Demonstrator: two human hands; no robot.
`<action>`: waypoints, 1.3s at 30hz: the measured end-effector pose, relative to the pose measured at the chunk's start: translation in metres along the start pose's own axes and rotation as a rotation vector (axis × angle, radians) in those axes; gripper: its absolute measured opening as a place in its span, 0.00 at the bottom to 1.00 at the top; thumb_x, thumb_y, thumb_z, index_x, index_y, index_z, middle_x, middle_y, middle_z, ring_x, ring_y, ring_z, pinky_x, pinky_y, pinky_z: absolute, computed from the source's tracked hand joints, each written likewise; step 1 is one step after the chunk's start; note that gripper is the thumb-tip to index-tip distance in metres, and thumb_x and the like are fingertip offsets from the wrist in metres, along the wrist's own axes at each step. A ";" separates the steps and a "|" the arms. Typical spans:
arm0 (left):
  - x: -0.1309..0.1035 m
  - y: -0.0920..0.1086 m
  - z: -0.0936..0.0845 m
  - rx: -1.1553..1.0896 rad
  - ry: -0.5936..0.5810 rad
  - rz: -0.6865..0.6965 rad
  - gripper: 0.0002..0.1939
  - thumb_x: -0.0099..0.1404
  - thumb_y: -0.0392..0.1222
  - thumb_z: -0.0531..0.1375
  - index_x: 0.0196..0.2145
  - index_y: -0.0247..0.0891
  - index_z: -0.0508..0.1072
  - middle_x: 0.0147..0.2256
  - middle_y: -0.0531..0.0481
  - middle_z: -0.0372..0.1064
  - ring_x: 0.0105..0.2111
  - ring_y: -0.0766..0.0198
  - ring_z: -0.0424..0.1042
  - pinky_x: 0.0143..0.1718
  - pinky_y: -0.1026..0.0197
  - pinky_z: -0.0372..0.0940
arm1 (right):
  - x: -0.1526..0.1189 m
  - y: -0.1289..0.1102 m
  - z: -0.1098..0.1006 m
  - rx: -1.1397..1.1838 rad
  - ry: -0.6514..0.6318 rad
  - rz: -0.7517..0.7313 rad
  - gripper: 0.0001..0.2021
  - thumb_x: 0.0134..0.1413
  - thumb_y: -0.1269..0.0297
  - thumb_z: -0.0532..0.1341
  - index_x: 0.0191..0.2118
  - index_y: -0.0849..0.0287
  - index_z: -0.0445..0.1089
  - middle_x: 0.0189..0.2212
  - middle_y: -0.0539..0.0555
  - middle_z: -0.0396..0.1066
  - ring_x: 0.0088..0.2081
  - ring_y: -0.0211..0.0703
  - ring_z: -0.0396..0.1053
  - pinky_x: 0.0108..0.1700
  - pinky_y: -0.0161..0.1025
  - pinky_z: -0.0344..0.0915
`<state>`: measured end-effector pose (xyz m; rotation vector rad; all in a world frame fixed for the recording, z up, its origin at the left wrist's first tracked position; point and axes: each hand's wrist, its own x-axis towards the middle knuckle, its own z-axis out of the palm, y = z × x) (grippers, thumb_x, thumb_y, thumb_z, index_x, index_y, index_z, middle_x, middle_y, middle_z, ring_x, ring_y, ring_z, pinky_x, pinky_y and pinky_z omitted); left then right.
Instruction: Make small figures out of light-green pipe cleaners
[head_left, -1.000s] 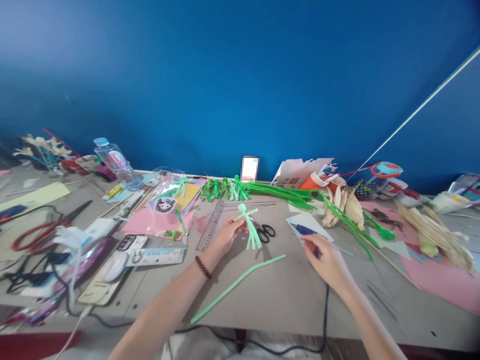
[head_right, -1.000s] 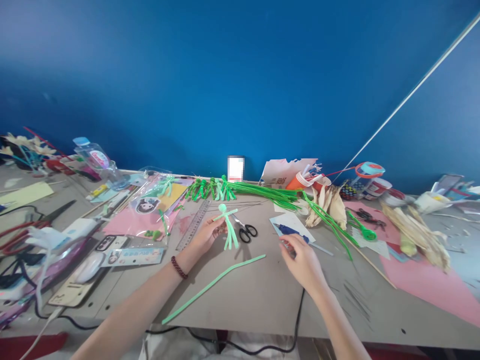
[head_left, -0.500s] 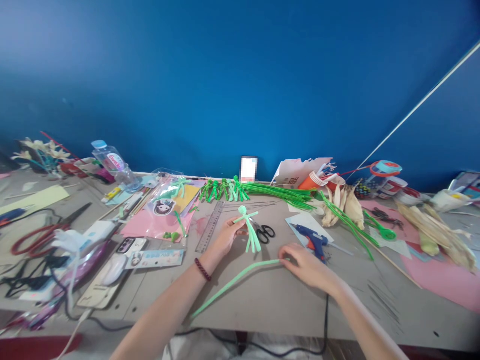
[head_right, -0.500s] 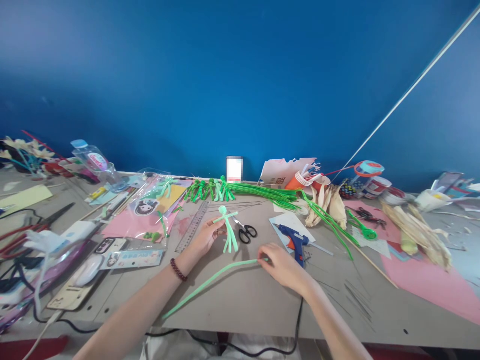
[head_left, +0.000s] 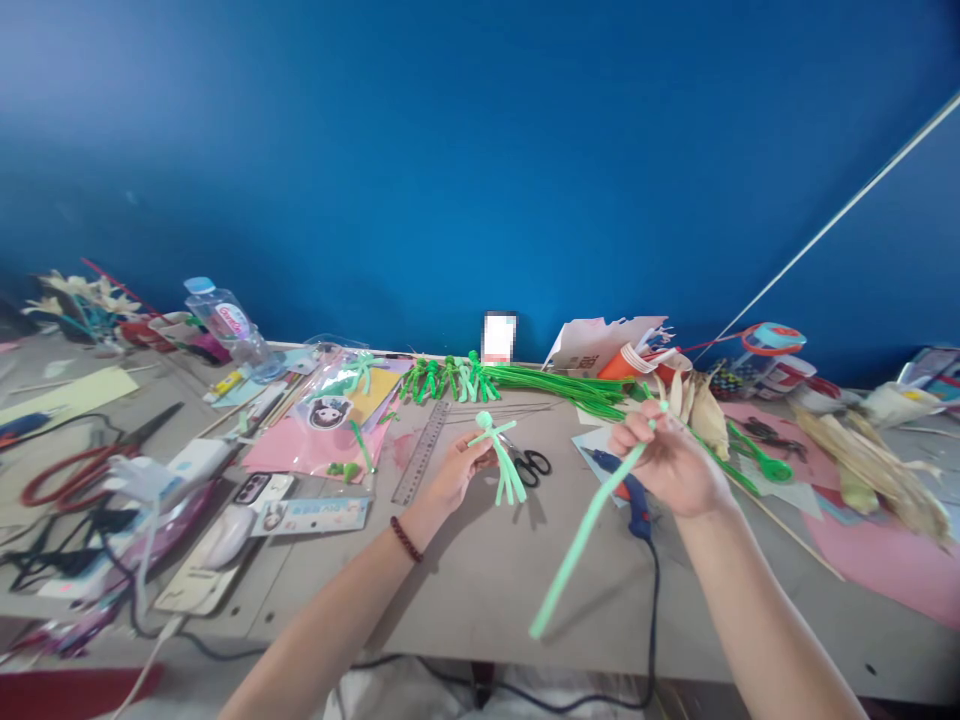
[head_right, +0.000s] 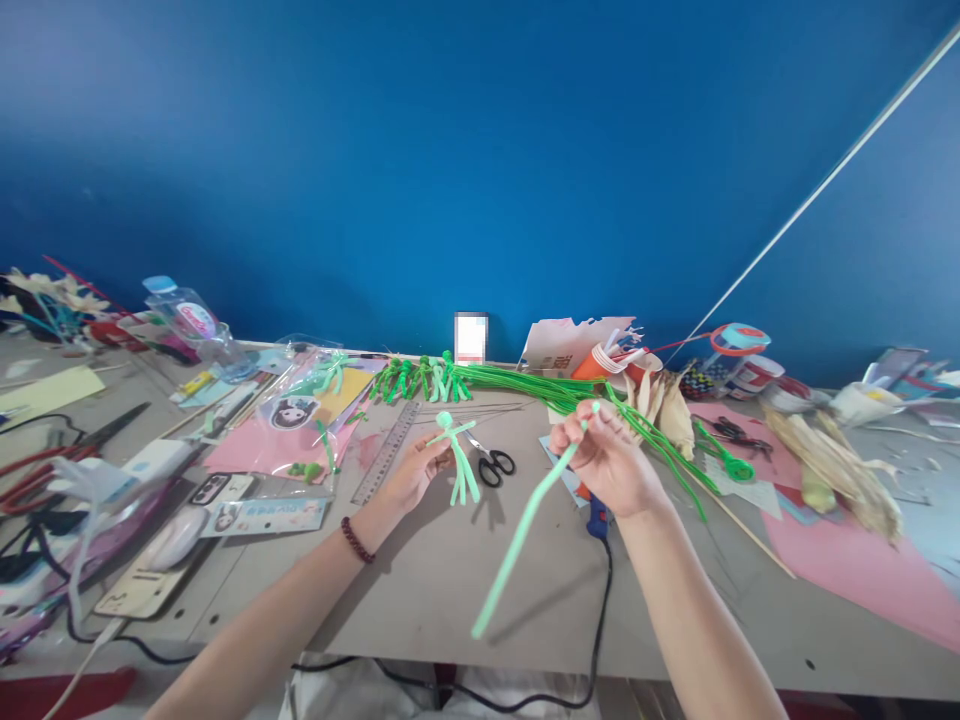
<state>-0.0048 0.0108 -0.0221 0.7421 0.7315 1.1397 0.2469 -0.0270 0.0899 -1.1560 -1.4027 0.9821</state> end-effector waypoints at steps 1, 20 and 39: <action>-0.001 0.000 0.001 -0.001 -0.004 0.002 0.11 0.50 0.43 0.68 0.28 0.34 0.75 0.25 0.51 0.73 0.26 0.67 0.71 0.33 0.64 0.65 | 0.003 -0.012 -0.001 -0.029 0.029 -0.020 0.18 0.53 0.41 0.48 0.32 0.50 0.63 0.19 0.48 0.54 0.21 0.40 0.57 0.23 0.40 0.58; -0.002 0.001 0.006 0.080 -0.032 0.056 0.12 0.49 0.45 0.68 0.28 0.34 0.77 0.25 0.50 0.72 0.25 0.67 0.69 0.31 0.64 0.65 | 0.013 0.021 0.081 -0.652 -0.316 -0.208 0.04 0.54 0.68 0.57 0.32 0.57 0.70 0.31 0.50 0.73 0.31 0.39 0.68 0.34 0.34 0.59; -0.004 0.001 0.008 0.134 -0.043 0.073 0.10 0.50 0.44 0.68 0.26 0.34 0.77 0.24 0.50 0.71 0.24 0.67 0.67 0.30 0.63 0.63 | 0.015 0.027 0.084 -0.666 -0.307 -0.193 0.05 0.55 0.67 0.57 0.31 0.57 0.70 0.30 0.51 0.73 0.34 0.42 0.69 0.37 0.36 0.61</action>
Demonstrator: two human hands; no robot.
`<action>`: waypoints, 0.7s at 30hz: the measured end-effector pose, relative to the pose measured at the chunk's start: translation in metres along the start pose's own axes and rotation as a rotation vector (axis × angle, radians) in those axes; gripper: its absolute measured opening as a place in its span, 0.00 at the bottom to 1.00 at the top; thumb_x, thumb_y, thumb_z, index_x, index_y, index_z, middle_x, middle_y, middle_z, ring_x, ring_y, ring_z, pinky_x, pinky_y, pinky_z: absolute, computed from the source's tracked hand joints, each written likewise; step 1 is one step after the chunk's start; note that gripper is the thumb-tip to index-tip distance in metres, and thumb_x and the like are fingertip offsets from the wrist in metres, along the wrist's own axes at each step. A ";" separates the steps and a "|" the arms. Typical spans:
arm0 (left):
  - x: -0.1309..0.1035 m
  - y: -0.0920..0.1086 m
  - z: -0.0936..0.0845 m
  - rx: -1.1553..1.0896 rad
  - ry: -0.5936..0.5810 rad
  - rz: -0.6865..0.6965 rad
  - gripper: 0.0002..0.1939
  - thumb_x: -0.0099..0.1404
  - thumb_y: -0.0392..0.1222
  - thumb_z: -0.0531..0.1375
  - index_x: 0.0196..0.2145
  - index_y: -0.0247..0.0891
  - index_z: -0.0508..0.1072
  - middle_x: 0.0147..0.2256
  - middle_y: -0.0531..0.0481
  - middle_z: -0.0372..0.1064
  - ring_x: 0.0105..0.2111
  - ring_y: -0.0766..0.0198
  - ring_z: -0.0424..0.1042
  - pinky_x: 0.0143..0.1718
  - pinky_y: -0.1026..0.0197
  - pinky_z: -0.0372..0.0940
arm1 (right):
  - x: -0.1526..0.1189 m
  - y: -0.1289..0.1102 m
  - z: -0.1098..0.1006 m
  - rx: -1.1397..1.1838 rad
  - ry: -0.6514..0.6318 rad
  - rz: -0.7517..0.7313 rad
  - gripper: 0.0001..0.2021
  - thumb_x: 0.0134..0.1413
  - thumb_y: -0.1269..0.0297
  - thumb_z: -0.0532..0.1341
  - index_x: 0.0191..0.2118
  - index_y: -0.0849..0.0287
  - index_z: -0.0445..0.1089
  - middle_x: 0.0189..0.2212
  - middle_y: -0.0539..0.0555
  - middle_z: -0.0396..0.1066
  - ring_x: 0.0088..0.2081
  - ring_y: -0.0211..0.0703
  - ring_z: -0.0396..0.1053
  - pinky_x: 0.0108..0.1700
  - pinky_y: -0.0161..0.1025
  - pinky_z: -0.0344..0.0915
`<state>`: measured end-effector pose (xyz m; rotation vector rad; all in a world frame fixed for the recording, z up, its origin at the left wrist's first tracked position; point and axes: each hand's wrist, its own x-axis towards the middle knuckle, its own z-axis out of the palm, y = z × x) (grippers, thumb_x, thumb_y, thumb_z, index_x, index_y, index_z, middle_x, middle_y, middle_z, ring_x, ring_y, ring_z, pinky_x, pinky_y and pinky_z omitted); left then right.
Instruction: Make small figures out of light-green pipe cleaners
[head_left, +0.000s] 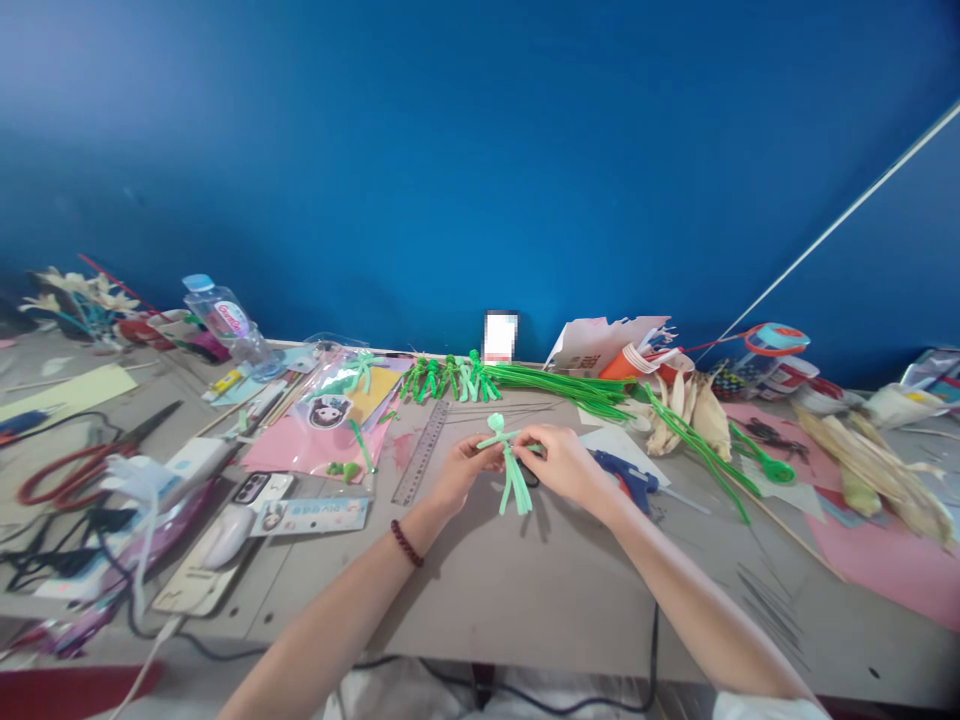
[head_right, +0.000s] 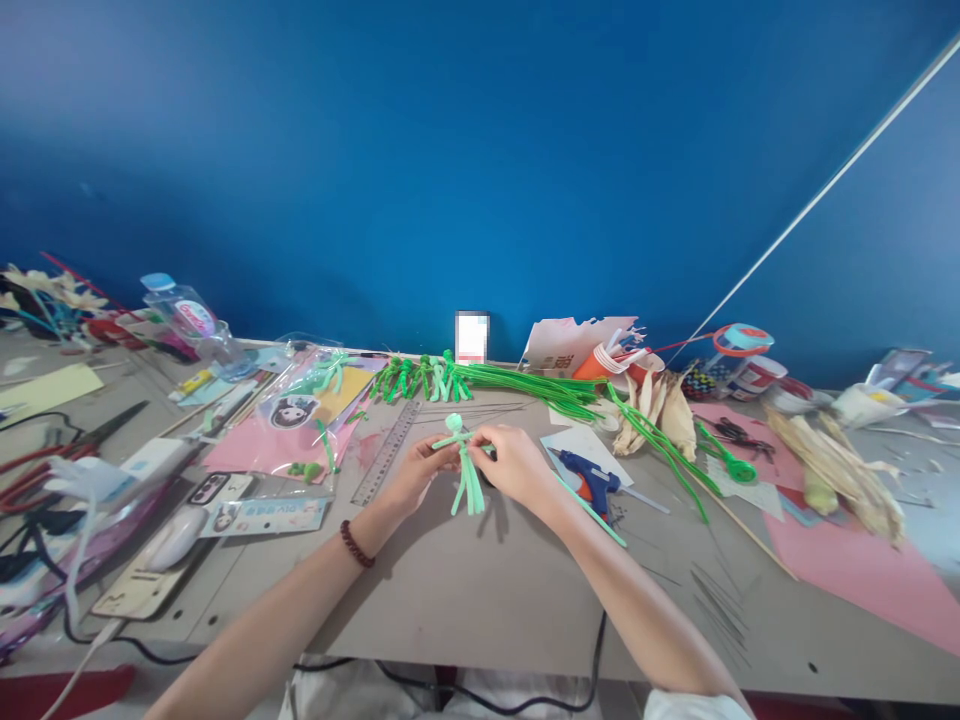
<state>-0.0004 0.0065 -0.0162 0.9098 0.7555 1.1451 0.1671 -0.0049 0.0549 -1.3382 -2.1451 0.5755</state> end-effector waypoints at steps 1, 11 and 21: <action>0.000 0.000 0.000 0.003 0.000 -0.001 0.10 0.50 0.44 0.68 0.26 0.34 0.77 0.24 0.50 0.71 0.24 0.67 0.67 0.31 0.63 0.63 | 0.000 0.000 0.000 -0.001 -0.004 0.004 0.05 0.55 0.67 0.57 0.31 0.57 0.70 0.30 0.51 0.73 0.34 0.42 0.69 0.37 0.36 0.61; 0.000 -0.001 0.000 0.004 0.007 -0.024 0.10 0.49 0.43 0.69 0.27 0.35 0.77 0.24 0.49 0.73 0.24 0.67 0.69 0.30 0.63 0.63 | -0.001 -0.005 0.000 -0.049 -0.001 0.023 0.06 0.54 0.68 0.57 0.30 0.57 0.70 0.29 0.51 0.73 0.32 0.41 0.69 0.34 0.34 0.60; -0.002 0.001 0.002 0.040 -0.011 0.009 0.12 0.49 0.44 0.68 0.32 0.35 0.80 0.31 0.45 0.76 0.28 0.63 0.71 0.32 0.62 0.64 | 0.000 0.003 0.004 -0.058 0.021 0.021 0.05 0.53 0.68 0.58 0.30 0.56 0.71 0.30 0.52 0.73 0.33 0.42 0.69 0.37 0.35 0.61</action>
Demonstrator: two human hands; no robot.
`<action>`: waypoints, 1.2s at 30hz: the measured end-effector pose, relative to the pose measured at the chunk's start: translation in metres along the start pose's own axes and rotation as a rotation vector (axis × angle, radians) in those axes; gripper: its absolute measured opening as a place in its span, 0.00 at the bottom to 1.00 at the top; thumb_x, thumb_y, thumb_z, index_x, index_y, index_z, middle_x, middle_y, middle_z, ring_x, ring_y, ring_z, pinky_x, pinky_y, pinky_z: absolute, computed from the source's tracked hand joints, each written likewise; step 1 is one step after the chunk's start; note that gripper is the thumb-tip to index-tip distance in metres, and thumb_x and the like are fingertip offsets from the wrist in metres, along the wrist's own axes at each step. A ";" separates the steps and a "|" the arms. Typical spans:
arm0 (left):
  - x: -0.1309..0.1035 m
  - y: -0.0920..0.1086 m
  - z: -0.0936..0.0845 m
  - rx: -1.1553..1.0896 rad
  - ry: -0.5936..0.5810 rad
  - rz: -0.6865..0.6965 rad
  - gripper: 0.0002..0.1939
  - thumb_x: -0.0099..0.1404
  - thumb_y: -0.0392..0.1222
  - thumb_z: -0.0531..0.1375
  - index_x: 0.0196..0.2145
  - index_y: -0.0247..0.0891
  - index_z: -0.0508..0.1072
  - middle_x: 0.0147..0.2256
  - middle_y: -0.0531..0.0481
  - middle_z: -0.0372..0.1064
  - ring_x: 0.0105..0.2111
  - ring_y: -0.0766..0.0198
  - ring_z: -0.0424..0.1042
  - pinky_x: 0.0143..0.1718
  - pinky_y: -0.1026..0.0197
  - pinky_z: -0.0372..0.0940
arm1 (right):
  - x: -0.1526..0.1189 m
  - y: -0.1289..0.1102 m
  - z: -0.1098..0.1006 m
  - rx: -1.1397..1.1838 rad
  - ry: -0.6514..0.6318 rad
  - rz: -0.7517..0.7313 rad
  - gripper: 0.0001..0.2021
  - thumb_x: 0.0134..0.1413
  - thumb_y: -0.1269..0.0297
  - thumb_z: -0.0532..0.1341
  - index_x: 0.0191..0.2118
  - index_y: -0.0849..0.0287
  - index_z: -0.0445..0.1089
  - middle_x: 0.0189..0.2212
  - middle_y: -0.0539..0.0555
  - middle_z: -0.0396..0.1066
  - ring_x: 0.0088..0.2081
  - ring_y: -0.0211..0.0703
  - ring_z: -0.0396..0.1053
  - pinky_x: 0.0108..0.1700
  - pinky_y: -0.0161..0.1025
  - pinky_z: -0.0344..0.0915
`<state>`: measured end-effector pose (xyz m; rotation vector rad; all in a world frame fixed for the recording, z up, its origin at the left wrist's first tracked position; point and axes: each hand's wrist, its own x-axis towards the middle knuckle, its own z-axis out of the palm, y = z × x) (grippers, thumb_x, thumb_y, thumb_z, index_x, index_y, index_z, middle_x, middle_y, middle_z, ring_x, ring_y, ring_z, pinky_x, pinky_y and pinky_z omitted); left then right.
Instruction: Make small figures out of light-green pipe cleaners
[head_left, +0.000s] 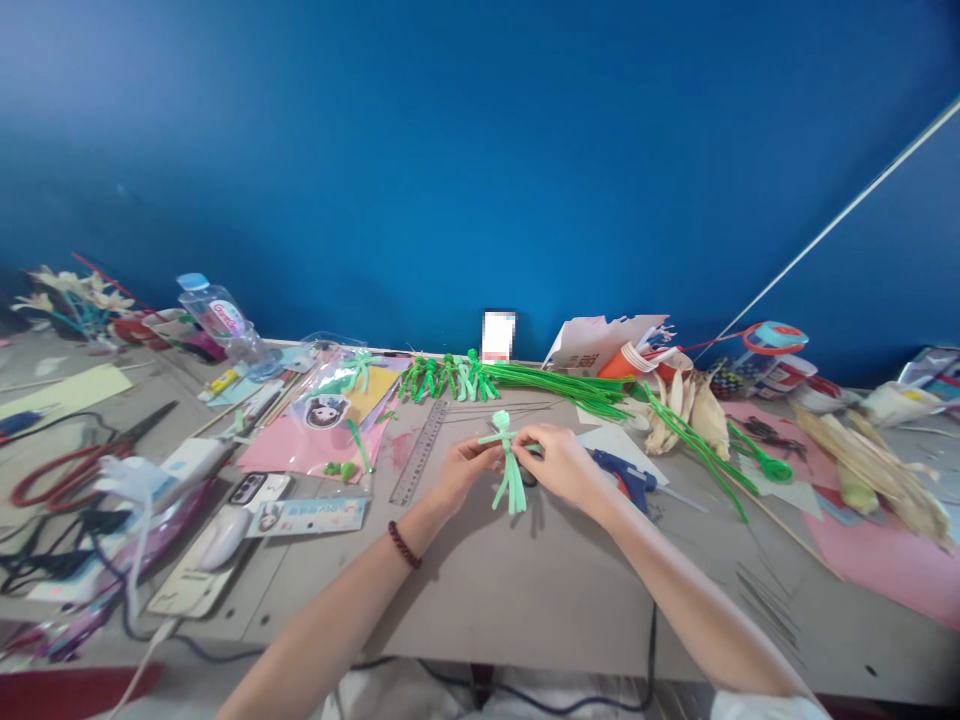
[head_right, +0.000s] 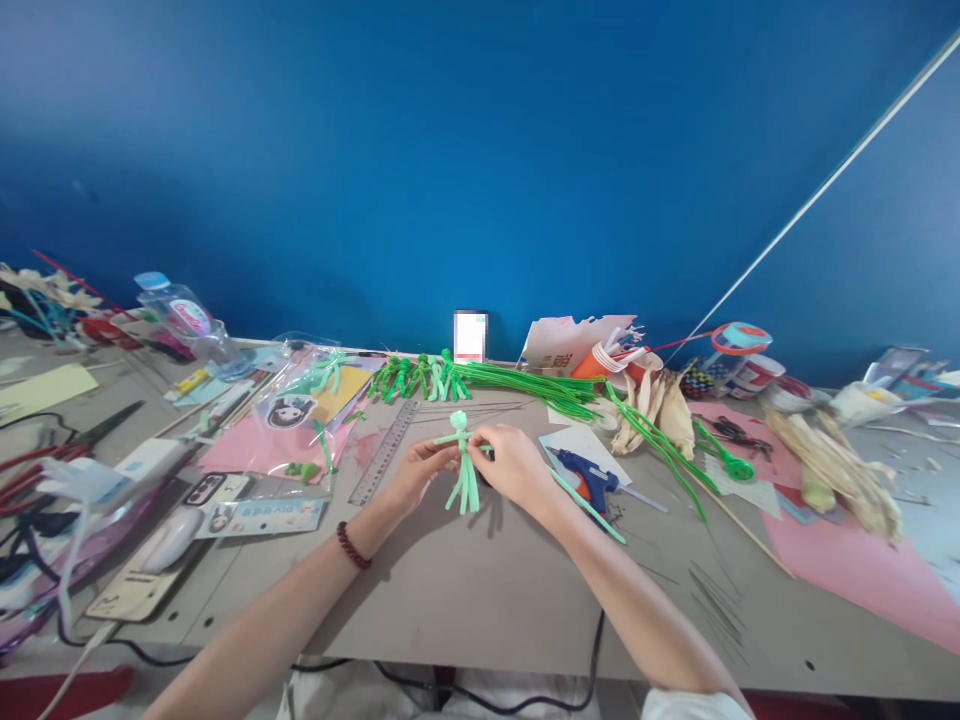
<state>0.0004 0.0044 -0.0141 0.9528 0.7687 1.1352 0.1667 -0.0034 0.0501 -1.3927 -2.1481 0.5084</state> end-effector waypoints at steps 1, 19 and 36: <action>0.000 0.000 0.000 0.021 -0.002 0.008 0.12 0.49 0.44 0.68 0.32 0.36 0.80 0.31 0.45 0.76 0.28 0.64 0.70 0.31 0.62 0.64 | 0.000 0.000 0.000 -0.003 0.001 0.000 0.05 0.53 0.67 0.58 0.30 0.56 0.71 0.29 0.52 0.73 0.33 0.42 0.69 0.37 0.35 0.61; 0.003 -0.004 -0.003 0.071 0.007 0.042 0.11 0.49 0.45 0.69 0.30 0.35 0.80 0.27 0.47 0.75 0.25 0.66 0.69 0.31 0.63 0.63 | -0.001 -0.002 0.002 -0.018 -0.010 0.015 0.06 0.54 0.67 0.57 0.30 0.56 0.71 0.29 0.52 0.73 0.32 0.42 0.69 0.36 0.35 0.60; 0.000 -0.001 -0.002 -0.025 -0.022 0.045 0.09 0.50 0.42 0.68 0.27 0.34 0.78 0.24 0.51 0.72 0.25 0.69 0.66 0.32 0.64 0.62 | 0.000 -0.005 -0.003 0.138 -0.012 -0.044 0.07 0.54 0.68 0.58 0.31 0.56 0.74 0.30 0.51 0.76 0.33 0.42 0.70 0.37 0.35 0.62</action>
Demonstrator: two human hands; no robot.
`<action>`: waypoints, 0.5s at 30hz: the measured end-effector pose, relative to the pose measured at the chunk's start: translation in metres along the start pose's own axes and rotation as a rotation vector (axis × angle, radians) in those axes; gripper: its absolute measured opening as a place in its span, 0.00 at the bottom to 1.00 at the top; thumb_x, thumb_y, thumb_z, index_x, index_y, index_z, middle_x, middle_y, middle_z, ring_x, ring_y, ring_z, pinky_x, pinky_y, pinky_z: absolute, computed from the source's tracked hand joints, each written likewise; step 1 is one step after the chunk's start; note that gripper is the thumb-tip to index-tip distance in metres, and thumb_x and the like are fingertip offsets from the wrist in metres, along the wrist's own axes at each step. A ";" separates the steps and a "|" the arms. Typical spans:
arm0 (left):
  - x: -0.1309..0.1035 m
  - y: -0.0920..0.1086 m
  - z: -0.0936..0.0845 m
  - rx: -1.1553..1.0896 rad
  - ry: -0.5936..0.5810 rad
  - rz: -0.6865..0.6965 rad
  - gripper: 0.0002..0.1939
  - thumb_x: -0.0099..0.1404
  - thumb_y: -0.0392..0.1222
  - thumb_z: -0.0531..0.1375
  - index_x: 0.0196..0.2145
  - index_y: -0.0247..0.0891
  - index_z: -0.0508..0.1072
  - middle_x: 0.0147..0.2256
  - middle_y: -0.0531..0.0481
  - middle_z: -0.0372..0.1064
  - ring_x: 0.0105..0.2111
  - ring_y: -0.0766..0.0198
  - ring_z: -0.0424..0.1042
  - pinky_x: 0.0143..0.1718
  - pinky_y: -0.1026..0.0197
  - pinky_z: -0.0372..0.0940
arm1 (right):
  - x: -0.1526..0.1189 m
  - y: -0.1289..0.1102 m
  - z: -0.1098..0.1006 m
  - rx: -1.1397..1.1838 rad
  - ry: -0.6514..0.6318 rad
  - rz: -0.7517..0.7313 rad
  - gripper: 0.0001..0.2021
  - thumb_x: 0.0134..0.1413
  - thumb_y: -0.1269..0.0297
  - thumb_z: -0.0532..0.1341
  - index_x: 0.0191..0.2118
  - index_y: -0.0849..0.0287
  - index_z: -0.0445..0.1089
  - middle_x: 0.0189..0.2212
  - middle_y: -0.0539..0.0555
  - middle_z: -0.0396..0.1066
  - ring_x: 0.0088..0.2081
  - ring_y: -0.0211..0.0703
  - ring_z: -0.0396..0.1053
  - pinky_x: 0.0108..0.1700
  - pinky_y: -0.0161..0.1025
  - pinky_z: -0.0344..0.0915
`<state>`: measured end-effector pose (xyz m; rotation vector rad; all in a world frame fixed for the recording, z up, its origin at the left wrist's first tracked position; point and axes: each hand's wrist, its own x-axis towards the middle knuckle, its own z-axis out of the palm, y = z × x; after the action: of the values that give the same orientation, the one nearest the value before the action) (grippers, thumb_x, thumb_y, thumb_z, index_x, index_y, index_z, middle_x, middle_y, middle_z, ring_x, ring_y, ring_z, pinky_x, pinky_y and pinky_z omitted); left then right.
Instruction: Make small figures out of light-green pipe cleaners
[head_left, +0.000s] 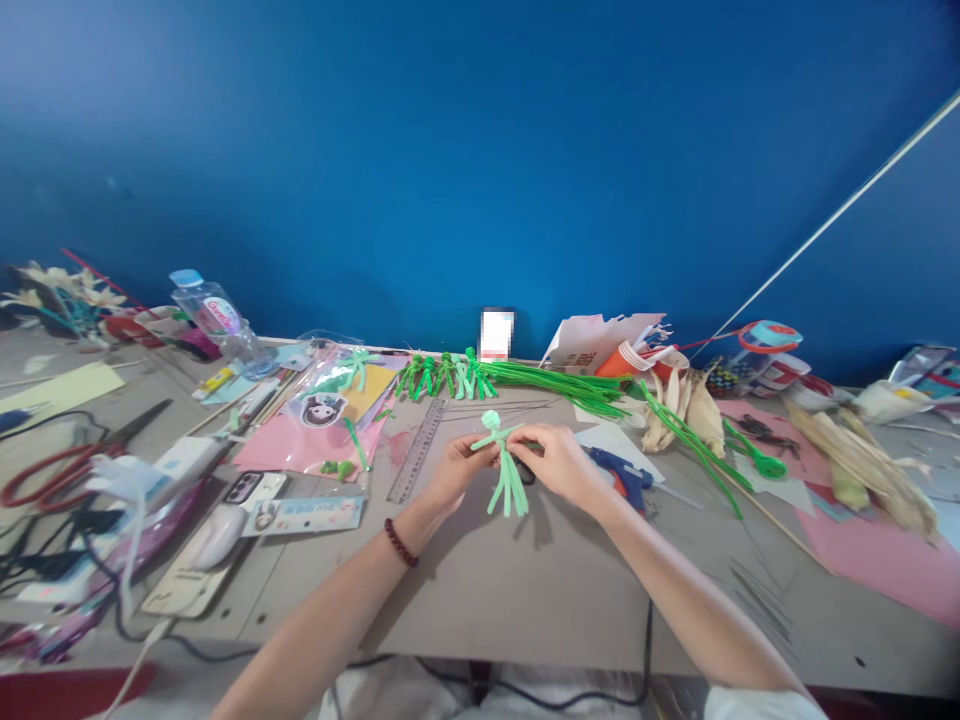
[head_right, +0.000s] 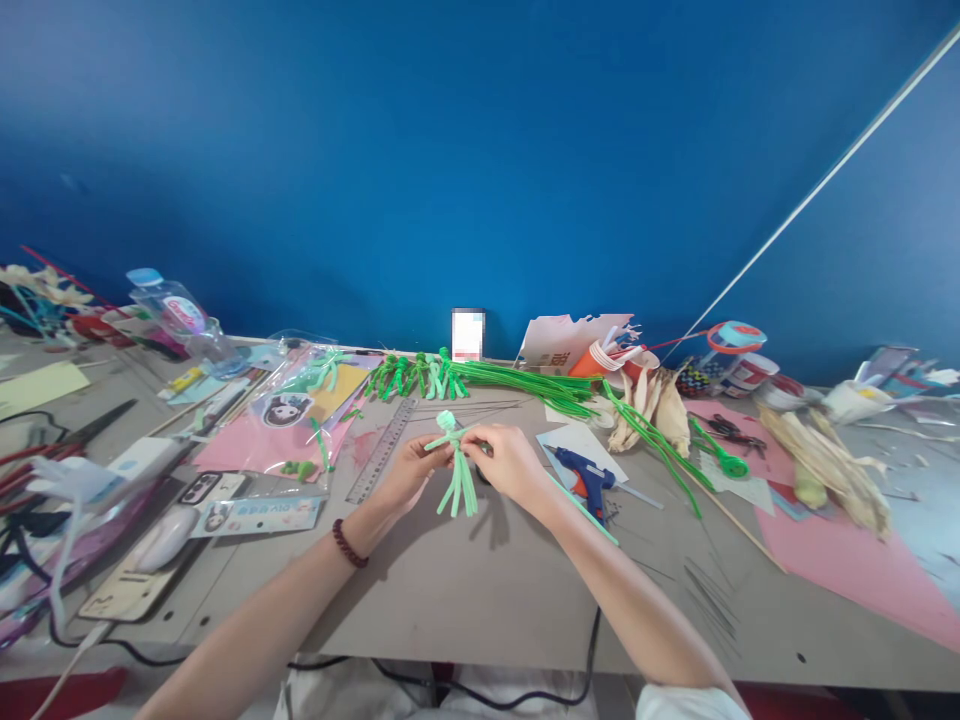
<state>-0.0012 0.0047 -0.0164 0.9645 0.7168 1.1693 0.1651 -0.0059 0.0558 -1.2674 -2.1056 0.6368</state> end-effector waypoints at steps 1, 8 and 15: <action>0.000 0.000 0.000 -0.021 0.004 -0.005 0.09 0.50 0.42 0.68 0.27 0.35 0.78 0.24 0.51 0.72 0.25 0.69 0.66 0.32 0.64 0.62 | 0.000 0.000 0.001 0.025 0.007 0.008 0.07 0.54 0.68 0.58 0.31 0.56 0.74 0.30 0.51 0.76 0.33 0.42 0.71 0.37 0.35 0.63; -0.001 0.002 0.004 -0.173 -0.033 -0.067 0.13 0.49 0.44 0.69 0.34 0.38 0.80 0.31 0.47 0.76 0.31 0.63 0.71 0.35 0.62 0.63 | 0.002 0.009 0.006 0.217 0.041 0.079 0.08 0.54 0.64 0.57 0.33 0.58 0.73 0.31 0.52 0.76 0.34 0.42 0.72 0.39 0.36 0.66; -0.001 0.005 0.004 -0.137 0.000 -0.088 0.13 0.49 0.43 0.69 0.33 0.37 0.80 0.33 0.46 0.77 0.31 0.63 0.72 0.35 0.61 0.63 | 0.002 0.008 0.006 0.219 0.034 0.068 0.08 0.54 0.63 0.56 0.33 0.58 0.72 0.32 0.52 0.76 0.35 0.43 0.72 0.40 0.37 0.66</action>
<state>0.0000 0.0034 -0.0105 0.8107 0.6632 1.1263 0.1653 -0.0011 0.0465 -1.2213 -1.9123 0.8447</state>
